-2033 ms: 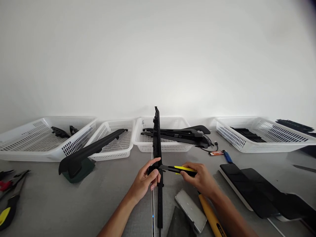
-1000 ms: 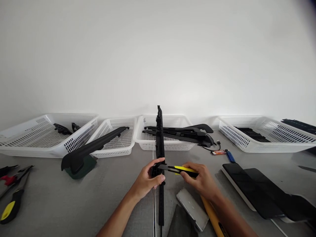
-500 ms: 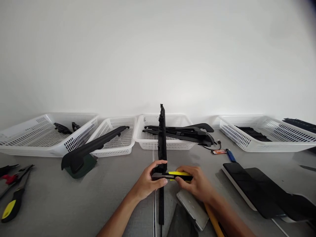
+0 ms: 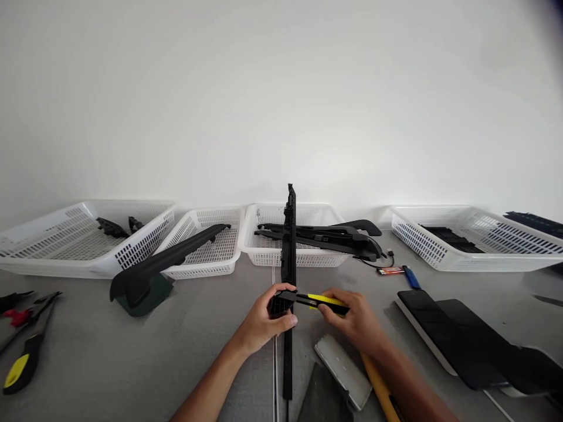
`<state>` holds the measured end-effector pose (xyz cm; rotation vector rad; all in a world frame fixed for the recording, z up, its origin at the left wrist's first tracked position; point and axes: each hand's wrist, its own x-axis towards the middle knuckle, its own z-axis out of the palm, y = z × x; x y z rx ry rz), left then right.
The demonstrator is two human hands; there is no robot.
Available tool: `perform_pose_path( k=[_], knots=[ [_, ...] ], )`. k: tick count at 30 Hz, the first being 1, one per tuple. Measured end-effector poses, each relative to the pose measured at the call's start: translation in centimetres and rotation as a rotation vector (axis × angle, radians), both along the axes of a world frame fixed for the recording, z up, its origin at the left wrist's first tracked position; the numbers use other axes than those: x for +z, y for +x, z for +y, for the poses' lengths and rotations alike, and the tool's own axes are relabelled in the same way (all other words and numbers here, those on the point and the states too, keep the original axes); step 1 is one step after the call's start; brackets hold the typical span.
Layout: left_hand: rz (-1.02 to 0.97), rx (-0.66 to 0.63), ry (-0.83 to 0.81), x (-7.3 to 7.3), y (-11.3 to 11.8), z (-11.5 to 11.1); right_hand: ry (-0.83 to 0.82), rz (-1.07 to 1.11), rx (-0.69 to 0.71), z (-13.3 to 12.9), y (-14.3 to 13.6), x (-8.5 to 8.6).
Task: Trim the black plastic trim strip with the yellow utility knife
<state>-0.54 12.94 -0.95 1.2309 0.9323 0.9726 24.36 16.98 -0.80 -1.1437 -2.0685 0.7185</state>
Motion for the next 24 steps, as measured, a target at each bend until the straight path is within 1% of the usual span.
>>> perform_pose_path(
  k=[5,9,12,15,18,24],
  knots=[
    [-0.029,0.027,-0.002,-0.21,-0.15,0.18,0.042,-0.026,0.002,0.16,0.48,-0.06],
    [-0.023,0.053,-0.002,-0.39,-0.2,0.39,0.097,-0.025,-0.054,0.21,0.58,-0.15],
    [-0.032,0.064,0.004,-0.24,-0.17,0.39,0.123,-0.033,-0.051,0.22,0.7,-0.12],
    [-0.049,0.069,0.002,0.03,-0.1,0.3,0.116,-0.044,-0.036,0.26,0.79,-0.12],
    [-0.056,0.069,-0.002,0.17,-0.04,0.26,0.107,-0.031,-0.07,0.37,0.89,-0.16],
    [-0.065,0.068,0.009,-0.01,-0.12,0.39,0.091,-0.058,-0.056,0.42,1.02,-0.06]
  ],
)
